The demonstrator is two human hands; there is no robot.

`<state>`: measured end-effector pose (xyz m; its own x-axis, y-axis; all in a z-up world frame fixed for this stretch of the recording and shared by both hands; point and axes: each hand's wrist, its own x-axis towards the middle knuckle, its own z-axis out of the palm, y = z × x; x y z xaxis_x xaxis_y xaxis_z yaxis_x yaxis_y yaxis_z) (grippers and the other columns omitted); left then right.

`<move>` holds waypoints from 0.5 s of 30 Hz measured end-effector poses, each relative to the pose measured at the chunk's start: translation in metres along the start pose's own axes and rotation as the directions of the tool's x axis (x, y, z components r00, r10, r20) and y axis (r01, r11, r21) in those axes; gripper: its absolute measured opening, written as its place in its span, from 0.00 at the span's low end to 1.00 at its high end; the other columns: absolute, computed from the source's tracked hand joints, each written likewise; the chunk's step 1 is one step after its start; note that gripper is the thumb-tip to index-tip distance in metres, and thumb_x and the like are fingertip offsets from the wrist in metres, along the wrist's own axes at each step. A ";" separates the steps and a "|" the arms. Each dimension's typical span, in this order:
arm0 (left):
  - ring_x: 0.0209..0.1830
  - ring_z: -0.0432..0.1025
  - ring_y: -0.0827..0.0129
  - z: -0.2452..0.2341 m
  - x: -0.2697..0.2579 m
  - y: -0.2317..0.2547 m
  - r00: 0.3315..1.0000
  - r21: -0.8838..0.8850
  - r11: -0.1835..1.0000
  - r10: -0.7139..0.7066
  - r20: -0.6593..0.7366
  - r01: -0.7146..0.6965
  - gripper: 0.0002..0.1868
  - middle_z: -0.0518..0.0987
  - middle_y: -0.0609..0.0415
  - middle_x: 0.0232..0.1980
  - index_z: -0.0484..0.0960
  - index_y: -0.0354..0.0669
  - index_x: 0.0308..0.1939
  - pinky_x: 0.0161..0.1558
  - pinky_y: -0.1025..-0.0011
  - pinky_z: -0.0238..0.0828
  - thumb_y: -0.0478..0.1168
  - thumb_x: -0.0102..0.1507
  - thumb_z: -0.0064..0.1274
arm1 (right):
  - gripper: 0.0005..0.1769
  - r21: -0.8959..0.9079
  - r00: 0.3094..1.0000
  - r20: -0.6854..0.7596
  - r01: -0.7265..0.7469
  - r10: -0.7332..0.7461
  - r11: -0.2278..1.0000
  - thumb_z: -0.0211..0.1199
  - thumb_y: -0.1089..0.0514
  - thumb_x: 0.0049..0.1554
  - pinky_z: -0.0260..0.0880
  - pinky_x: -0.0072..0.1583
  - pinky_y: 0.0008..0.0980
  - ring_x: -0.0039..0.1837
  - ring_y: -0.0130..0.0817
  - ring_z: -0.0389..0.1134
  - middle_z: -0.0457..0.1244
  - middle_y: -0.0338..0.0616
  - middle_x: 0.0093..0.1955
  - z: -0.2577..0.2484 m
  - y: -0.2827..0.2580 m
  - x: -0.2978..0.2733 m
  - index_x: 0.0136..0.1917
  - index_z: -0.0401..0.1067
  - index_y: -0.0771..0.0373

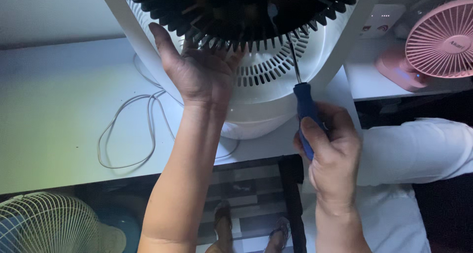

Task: The person uses a screwdriver to remove screws from the base of a white tower fan, then lifts the fan and places it on the floor. They then pick up a blue table fan, remove the front grill, and unscrew the central nut to detach the fan blades.

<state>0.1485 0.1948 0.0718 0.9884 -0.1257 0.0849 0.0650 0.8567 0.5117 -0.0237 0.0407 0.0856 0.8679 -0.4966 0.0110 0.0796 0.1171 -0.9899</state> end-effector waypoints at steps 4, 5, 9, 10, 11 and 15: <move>0.80 0.51 0.38 -0.002 -0.001 -0.001 0.998 -0.008 1.000 0.006 -0.062 -0.006 0.64 0.50 0.32 0.82 0.38 0.37 0.81 0.71 0.40 0.58 0.78 0.57 0.40 | 0.13 0.072 0.999 0.014 -0.032 0.031 0.997 0.62 0.63 0.61 0.58 0.32 0.21 0.35 0.25 0.65 0.64 0.42 0.42 0.003 0.009 -0.004 0.58 0.69 0.70; 0.80 0.52 0.38 -0.002 -0.002 -0.001 0.999 -0.006 1.000 0.009 -0.052 -0.009 0.64 0.50 0.32 0.82 0.40 0.36 0.81 0.71 0.40 0.58 0.78 0.57 0.40 | 0.14 0.009 1.000 0.003 -0.023 0.023 1.000 0.62 0.62 0.61 0.59 0.33 0.22 0.35 0.25 0.65 0.64 0.43 0.41 0.003 0.011 -0.006 0.58 0.69 0.70; 0.79 0.53 0.41 0.000 0.001 0.000 0.999 -0.007 1.000 -0.003 -0.045 0.003 0.63 0.54 0.34 0.81 0.44 0.36 0.81 0.72 0.41 0.55 0.79 0.57 0.38 | 0.20 0.223 0.982 0.089 -0.183 0.167 0.958 0.61 0.54 0.58 0.58 0.29 0.22 0.30 0.28 0.65 0.66 0.47 0.39 -0.003 0.013 0.004 0.59 0.71 0.68; 0.79 0.54 0.43 0.000 0.001 0.000 0.998 -0.008 1.000 -0.012 -0.056 0.012 0.63 0.54 0.36 0.81 0.44 0.37 0.81 0.72 0.41 0.54 0.79 0.57 0.38 | 0.22 0.377 0.958 0.161 -0.280 0.235 0.883 0.61 0.51 0.55 0.58 0.26 0.22 0.28 0.30 0.65 0.68 0.48 0.38 -0.006 0.012 0.008 0.59 0.71 0.67; 0.78 0.54 0.41 0.000 -0.001 0.000 1.000 -0.023 1.000 -0.007 -0.019 0.006 0.62 0.56 0.35 0.81 0.46 0.36 0.81 0.72 0.42 0.53 0.78 0.59 0.37 | 0.23 0.525 0.931 0.276 -0.353 0.237 0.775 0.63 0.50 0.59 0.59 0.28 0.23 0.30 0.31 0.65 0.67 0.50 0.40 -0.009 0.013 0.010 0.59 0.69 0.70; 0.75 0.58 0.43 0.004 0.001 0.003 0.999 -0.151 0.988 -0.046 -0.016 0.043 0.52 0.61 0.38 0.78 0.52 0.37 0.79 0.71 0.44 0.55 0.71 0.63 0.35 | 0.25 0.700 0.924 0.328 -0.378 0.197 0.607 0.70 0.54 0.56 0.63 0.34 0.24 0.40 0.32 0.65 0.66 0.53 0.49 -0.010 0.020 0.005 0.61 0.68 0.67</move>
<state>0.1491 0.1951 0.0769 0.9865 -0.1570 0.0474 0.1275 0.9160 0.3804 -0.0224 0.0320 0.0650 0.9784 -0.1534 -0.1383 0.0634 0.8603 -0.5059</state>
